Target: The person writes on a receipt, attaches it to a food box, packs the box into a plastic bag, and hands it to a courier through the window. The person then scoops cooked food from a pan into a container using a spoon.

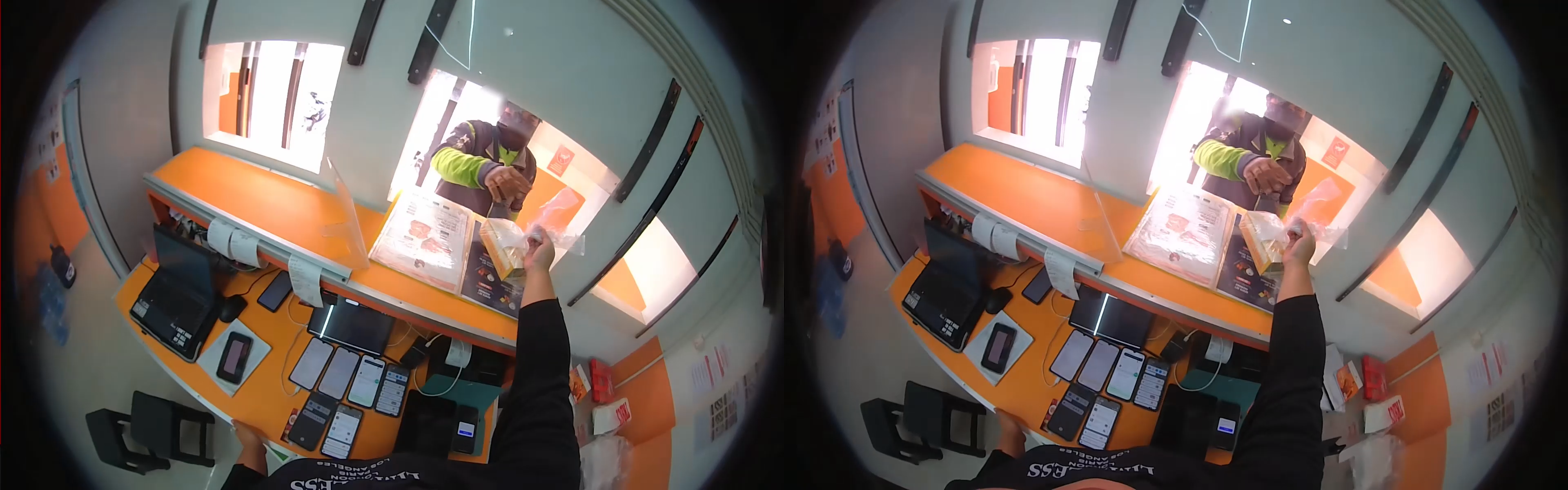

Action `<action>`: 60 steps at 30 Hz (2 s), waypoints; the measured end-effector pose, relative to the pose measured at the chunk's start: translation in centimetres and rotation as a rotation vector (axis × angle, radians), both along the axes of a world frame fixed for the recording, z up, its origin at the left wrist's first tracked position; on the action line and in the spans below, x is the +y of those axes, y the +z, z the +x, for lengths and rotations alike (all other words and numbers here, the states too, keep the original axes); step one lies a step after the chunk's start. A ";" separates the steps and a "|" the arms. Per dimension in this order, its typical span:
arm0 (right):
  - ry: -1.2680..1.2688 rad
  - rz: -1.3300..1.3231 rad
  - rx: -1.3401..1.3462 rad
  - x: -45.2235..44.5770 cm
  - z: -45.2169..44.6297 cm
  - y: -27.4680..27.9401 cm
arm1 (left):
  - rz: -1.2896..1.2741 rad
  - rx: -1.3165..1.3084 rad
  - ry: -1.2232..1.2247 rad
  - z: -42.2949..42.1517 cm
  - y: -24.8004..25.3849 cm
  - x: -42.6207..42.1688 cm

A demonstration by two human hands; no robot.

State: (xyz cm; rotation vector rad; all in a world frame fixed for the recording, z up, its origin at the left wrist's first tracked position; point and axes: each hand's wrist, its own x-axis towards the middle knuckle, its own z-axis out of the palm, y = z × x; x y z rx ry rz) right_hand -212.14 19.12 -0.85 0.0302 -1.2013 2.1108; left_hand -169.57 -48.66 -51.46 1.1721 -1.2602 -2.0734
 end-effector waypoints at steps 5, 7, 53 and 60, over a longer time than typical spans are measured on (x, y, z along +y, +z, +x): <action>-0.111 -0.080 0.003 0.1 -2.5 -1.8 | -0.143 -0.461 0.296 -1.3 4.7 2.9; -0.053 -0.051 0.043 1.6 -3.3 -2.6 | -0.217 -0.384 0.133 -0.5 3.9 2.5; 0.970 1.765 0.763 -28.2 57.9 -2.4 | -0.366 -1.133 -0.722 68.9 -4.3 11.1; 0.313 2.374 -1.058 -8.6 34.9 -16.4 | -0.725 -0.580 -0.698 46.2 9.2 11.9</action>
